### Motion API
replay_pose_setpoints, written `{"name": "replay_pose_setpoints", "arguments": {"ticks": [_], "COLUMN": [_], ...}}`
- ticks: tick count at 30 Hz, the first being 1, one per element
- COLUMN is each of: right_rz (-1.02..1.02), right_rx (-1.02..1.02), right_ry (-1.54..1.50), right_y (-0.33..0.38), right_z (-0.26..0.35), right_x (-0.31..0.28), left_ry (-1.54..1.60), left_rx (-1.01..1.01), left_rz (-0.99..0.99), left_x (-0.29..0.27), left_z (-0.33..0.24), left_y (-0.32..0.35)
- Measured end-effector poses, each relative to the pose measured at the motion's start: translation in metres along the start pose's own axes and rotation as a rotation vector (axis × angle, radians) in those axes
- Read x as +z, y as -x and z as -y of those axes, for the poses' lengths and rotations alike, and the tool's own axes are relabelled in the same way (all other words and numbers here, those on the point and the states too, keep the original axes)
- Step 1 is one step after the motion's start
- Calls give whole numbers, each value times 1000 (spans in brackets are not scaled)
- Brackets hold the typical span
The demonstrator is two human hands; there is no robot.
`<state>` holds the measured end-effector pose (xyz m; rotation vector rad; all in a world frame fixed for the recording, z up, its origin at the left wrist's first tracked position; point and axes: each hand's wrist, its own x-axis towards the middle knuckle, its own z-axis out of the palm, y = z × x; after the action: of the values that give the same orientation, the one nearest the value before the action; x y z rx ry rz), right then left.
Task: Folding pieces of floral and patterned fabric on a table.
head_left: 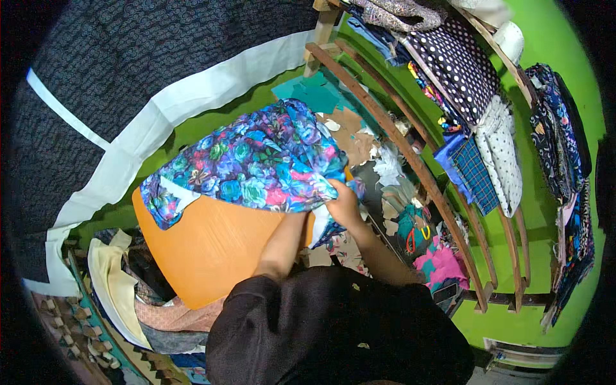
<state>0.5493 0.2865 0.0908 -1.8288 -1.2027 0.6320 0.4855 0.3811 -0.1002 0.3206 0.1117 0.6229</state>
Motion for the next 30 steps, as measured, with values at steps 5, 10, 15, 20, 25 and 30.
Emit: {"name": "replay_pose_setpoints", "arguments": {"ticks": [5,10,15,20,25,30], "right_rz": [-160,-114,-29,162,675,979], "right_rx": [-56,-19,-17,-378,-469,-648], "right_ry": [-162,-521,-642,-221,-186,-212], "right_y": [-13,-31,-16,34,76,103], "right_z": [-46,-27,32,40,46,40], "right_x": [9,10,50,106,115,115], "left_ry": [100,97,-105,-1014,-1020,113], "left_rx": [-78,315,148,-329,54,-94], "left_rz": [-222,-318,-763,-1095,-841,-511], "left_x": [12,-18,-9,14,49,9], "left_z": [-65,-136,-127,-102,-80,-34], "left_y": [67,195,262,290,306,312]}}
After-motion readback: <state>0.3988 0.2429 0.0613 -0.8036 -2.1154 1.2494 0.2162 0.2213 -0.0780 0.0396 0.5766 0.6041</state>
